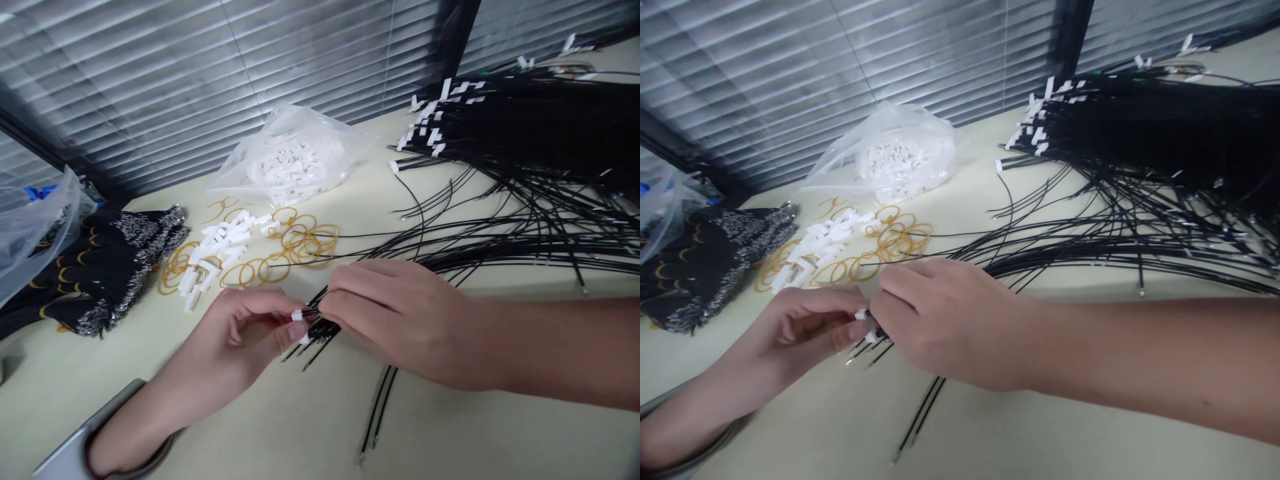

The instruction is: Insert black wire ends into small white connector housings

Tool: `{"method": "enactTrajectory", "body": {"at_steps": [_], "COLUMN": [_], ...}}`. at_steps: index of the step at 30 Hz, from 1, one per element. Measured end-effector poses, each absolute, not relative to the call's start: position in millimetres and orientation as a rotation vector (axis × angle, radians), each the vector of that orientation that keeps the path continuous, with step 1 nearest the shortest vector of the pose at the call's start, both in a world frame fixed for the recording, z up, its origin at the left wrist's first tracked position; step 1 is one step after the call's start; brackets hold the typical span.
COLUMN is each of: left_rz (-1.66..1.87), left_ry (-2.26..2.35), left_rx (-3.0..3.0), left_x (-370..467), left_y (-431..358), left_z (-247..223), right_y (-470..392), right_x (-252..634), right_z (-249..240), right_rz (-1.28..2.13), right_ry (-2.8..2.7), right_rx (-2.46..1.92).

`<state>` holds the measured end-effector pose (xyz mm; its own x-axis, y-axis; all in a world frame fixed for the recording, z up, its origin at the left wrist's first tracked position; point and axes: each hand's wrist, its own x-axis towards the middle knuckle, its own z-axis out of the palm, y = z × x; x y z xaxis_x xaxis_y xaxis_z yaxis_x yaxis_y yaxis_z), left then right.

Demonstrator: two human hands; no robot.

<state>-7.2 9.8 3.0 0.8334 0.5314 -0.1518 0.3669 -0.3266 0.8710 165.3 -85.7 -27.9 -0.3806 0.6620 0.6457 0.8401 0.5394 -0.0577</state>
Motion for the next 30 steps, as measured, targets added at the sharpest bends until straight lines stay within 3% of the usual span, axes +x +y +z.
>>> {"method": "enactTrajectory", "body": {"at_steps": [16,22,27,30], "left_rz": [0.236,0.248,0.226,0.192], "left_ry": [0.698,0.702,0.719,0.721], "left_rx": [1.926,1.855,1.836,1.829], "left_x": [-12.2,-11.2,-8.7,-9.5], "left_y": [14.7,17.2,14.9,14.4], "left_z": [-2.5,-1.3,-0.2,0.9], "right_y": [-86.4,-86.0,-90.0,-92.0], "right_x": [166.5,167.9,163.1,160.7], "right_z": [-31.9,-33.0,-25.1,-21.8], "right_rz": [-0.159,-0.200,-0.466,-0.373], "right_ry": [-2.139,-2.123,-1.950,-2.042], "right_rx": [-1.214,-1.164,-1.219,-1.245]}}
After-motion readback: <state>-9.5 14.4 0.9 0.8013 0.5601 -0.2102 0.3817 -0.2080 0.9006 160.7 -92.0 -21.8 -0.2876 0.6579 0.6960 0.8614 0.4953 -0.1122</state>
